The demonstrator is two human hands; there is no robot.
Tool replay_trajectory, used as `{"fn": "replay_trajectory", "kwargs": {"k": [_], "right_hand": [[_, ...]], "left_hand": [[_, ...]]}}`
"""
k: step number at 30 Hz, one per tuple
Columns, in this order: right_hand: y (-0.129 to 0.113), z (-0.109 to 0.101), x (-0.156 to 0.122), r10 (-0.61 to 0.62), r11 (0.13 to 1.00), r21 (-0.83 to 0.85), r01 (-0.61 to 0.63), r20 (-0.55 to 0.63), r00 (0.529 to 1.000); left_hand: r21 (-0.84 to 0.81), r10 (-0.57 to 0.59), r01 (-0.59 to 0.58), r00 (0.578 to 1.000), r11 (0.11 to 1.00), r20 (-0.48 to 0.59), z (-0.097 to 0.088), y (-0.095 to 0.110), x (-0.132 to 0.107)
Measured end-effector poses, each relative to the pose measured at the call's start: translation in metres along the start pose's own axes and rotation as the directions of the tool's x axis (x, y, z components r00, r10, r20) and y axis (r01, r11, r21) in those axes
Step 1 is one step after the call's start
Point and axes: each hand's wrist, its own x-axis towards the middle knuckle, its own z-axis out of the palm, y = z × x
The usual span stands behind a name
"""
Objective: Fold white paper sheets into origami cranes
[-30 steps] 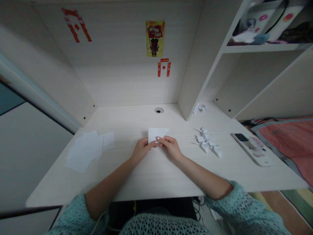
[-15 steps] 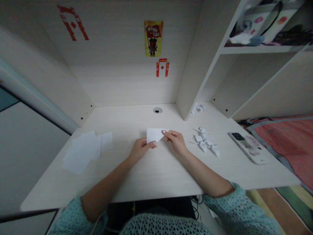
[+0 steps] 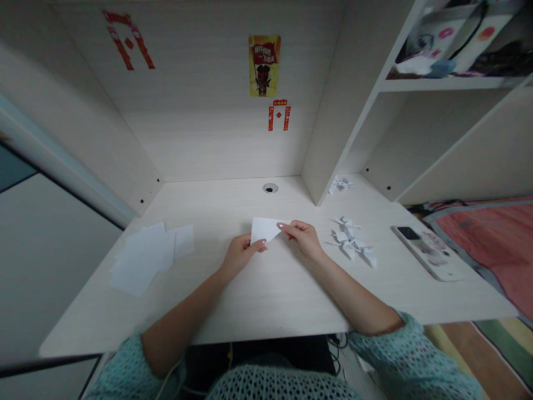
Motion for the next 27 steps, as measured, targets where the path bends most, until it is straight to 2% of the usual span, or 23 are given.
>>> {"fn": "replay_trajectory", "kwargs": {"k": [9,16,19,21,24,25,27], "right_hand": [[-0.001,-0.004,0.003,0.049,0.996,0.069,-0.055,0.085,0.995],[0.0,-0.001,0.0,0.075,0.99,0.115,-0.084,0.076,0.994],[-0.002,-0.008,0.004,0.085,0.982,0.161,-0.095,0.072,0.994],[-0.005,-0.017,0.009,0.105,0.969,0.228,-0.097,-0.024,0.994],[-0.009,-0.028,0.016,0.044,0.965,0.262,0.003,-0.173,0.984],[-0.01,-0.03,0.017,0.033,0.969,0.248,0.02,-0.204,0.978],[-0.01,-0.027,0.015,0.012,0.981,0.194,0.024,-0.182,0.983]], "left_hand": [[0.001,0.007,-0.007,1.0,1.0,-0.01,-0.003,-0.002,0.001],[-0.002,-0.016,0.016,1.0,1.0,0.002,-0.003,0.002,0.001],[-0.014,-0.014,0.014,1.0,1.0,-0.009,-0.007,0.0,0.003],[-0.03,-0.042,0.04,0.997,0.999,-0.059,-0.012,0.0,0.004],[-0.049,-0.068,0.063,0.991,0.997,-0.115,-0.017,0.0,0.006],[-0.048,-0.062,0.057,0.991,0.997,-0.118,-0.018,0.0,0.006],[-0.037,-0.041,0.037,0.993,0.999,-0.108,-0.017,-0.001,0.006]]}}
